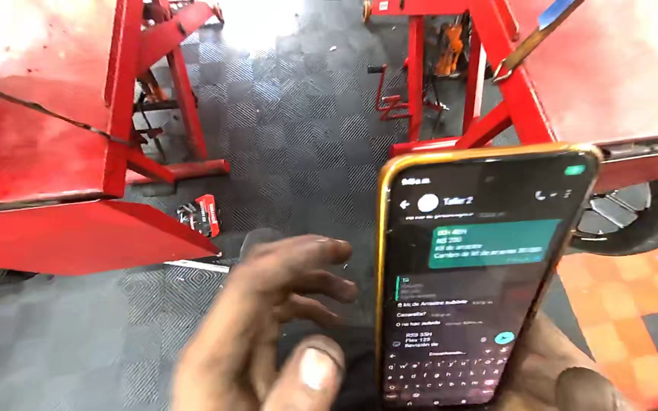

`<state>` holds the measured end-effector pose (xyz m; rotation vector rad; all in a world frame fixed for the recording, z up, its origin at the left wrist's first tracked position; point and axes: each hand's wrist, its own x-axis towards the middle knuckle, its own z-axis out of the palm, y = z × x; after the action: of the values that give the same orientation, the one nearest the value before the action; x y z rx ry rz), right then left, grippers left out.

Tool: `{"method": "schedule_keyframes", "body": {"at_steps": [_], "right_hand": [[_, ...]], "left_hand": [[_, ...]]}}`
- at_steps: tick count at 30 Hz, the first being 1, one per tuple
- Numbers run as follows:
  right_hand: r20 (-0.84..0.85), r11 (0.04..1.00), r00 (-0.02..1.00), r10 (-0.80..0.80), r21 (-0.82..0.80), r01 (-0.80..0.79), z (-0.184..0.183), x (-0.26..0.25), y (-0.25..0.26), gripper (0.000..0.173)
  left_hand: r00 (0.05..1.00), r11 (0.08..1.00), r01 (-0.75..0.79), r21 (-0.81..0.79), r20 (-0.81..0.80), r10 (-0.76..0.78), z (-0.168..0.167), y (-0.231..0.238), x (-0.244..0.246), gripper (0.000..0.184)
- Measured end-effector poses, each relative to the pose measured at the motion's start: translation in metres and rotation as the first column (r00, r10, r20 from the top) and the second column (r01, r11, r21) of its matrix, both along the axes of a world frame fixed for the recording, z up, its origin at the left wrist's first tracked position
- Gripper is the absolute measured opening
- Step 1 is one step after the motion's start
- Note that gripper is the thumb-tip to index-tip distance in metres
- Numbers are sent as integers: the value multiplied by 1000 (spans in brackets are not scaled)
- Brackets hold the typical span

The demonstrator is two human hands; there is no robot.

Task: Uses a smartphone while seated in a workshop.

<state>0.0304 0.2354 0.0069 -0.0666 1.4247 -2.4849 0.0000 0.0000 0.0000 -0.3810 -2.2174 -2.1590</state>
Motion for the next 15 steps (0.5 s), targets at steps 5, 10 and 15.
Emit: {"method": "schedule_keyframes", "body": {"at_steps": [5, 10, 15], "right_hand": [[3, 1000, 1000, 6, 20, -6, -4, -6, -4, 44], [23, 998, 1000, -19, 53, 18, -7, -9, -4, 46], [48, 998, 999, -16, 55, 13, -8, -10, -4, 41]], "left_hand": [[934, 924, 262, 280, 169, -316, -20, 21, 10, 52], [927, 928, 276, 251, 185, -326, -21, 26, 7, 52], [923, 935, 294, 198, 194, -331, -21, 23, 3, 49]]}}
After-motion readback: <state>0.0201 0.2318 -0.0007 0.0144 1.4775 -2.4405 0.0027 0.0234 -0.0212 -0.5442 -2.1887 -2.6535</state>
